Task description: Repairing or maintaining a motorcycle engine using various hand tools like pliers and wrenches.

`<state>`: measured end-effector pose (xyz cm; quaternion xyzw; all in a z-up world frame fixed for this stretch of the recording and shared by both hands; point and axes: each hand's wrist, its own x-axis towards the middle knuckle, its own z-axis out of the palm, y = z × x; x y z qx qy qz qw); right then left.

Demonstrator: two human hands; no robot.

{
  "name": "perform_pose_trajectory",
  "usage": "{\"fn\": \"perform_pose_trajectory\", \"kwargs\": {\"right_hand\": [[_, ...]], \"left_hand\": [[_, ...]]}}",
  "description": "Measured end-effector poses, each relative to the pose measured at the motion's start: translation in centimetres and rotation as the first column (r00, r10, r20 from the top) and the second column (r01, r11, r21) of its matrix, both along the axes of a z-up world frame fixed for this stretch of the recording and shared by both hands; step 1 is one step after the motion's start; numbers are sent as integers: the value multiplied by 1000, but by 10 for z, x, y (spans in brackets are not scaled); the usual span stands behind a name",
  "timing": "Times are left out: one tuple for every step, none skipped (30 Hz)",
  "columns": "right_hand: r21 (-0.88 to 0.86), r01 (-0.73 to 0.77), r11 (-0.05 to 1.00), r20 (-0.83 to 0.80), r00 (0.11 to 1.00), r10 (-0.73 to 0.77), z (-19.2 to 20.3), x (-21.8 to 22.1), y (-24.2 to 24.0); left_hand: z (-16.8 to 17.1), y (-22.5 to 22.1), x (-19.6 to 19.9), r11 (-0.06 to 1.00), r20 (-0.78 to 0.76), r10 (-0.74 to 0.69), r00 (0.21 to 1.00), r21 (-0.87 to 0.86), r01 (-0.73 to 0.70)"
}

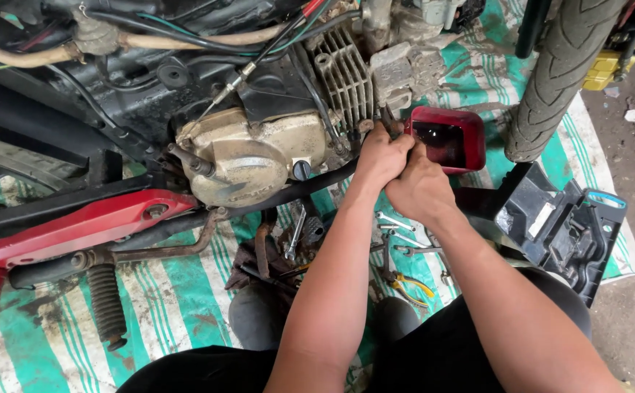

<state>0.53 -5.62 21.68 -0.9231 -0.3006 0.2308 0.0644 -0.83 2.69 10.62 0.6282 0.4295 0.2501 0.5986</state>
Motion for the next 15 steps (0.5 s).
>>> {"fn": "perform_pose_trajectory", "kwargs": {"right_hand": [[-2, -10, 1000, -14, 1000, 10, 3, 1, 2], [-5, -13, 1000, -17, 1000, 13, 16, -5, 5], [0, -15, 1000, -64, 998, 15, 29, -10, 8], [7, -17, 1000, -108, 994, 18, 43, -14, 13], [6, -20, 1000, -109, 994, 21, 39, -11, 12], [11, -19, 1000, -128, 992, 20, 36, -9, 13], [15, -18, 1000, -148, 989, 20, 32, -6, 13], [12, -18, 1000, -152, 988, 19, 28, -2, 12], [19, -16, 1000, -170, 985, 19, 24, 1, 12], [29, -15, 999, -185, 983, 21, 20, 5, 12], [29, -16, 999, -186, 982, 21, 23, 5, 13], [28, -23, 999, -202, 979, 28, 27, 5, 12], [28, -31, 999, -217, 976, 36, 30, 5, 12], [26, -30, 999, -221, 975, 35, 22, 9, 9], [36, -9, 999, -247, 969, 18, 15, 12, 6]], "left_hand": [[3, -2, 1, 999, -32, 20, 999, 44, -18], [-2, -1, 5, 999, -36, 22, 999, 42, -21], [-8, -1, 9, 997, -68, 27, 997, 72, -22], [-13, 1, 14, 994, -97, 33, 995, 104, -23], [-17, -2, 17, 994, -98, 36, 995, 103, -25], [-20, -3, 18, 986, -126, 62, 990, 159, -41], [-24, -5, 21, 975, -153, 90, 984, 215, -55], [-22, -3, 19, 976, -157, 88, 984, 212, -54], [-21, -1, 18, 987, -157, 72, 985, 151, -48], [-18, 2, 17, 995, -153, 57, 987, 92, -43], [-18, 4, 18, 995, -155, 57, 986, 92, -43], [-18, 2, 18, 996, -188, 51, 981, 77, -37], [-19, 1, 19, 998, -220, 45, 975, 62, -32], [-16, -1, 19, 998, -224, 43, 974, 60, -31], [-14, -4, 19, 997, -229, 48, 972, 71, -33]]}}
